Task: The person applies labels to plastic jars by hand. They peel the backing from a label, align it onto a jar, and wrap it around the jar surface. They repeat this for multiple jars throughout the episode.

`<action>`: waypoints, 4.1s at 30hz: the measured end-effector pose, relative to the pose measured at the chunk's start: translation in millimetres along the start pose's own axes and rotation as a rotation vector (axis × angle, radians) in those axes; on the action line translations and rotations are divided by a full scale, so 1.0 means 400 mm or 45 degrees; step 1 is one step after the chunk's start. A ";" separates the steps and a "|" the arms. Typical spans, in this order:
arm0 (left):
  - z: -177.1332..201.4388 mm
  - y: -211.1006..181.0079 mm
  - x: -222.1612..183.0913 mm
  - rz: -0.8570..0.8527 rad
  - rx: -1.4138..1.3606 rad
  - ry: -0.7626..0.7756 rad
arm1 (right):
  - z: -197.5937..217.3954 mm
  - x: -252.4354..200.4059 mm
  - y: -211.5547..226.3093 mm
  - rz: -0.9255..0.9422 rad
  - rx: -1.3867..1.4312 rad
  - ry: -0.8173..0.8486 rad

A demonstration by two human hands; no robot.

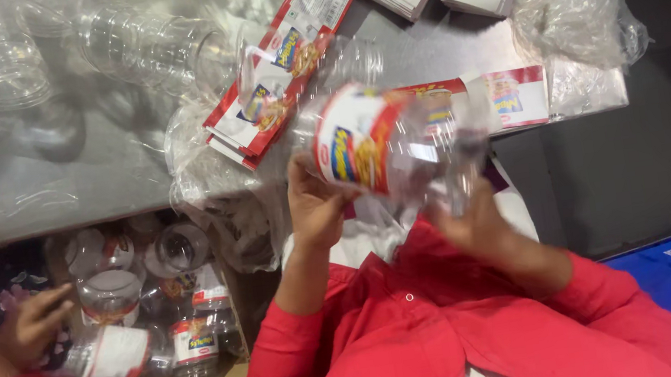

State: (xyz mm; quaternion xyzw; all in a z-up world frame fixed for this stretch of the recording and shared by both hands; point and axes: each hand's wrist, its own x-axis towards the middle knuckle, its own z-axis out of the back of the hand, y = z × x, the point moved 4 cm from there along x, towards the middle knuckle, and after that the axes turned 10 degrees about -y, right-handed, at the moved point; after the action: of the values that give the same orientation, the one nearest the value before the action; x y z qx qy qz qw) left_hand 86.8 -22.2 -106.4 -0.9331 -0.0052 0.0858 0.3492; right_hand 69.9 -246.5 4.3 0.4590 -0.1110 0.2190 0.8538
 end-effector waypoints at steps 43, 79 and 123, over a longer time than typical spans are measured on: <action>-0.235 -0.206 -0.070 -0.517 0.558 0.010 | -0.064 -0.054 -0.015 -0.340 0.443 -0.529; -0.205 -0.146 0.038 -0.140 1.047 -0.071 | 0.036 0.144 0.107 0.296 -0.119 -0.544; 0.071 -0.739 -0.405 -0.684 3.024 -1.325 | -0.227 -0.007 0.041 1.080 -0.227 0.805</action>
State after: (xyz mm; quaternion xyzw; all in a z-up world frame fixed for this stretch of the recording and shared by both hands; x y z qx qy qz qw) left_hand -62.4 208.4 90.7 0.1094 -0.2433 0.3123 0.9118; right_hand 58.5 -163.9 -35.1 0.2111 -0.0422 0.6622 0.7177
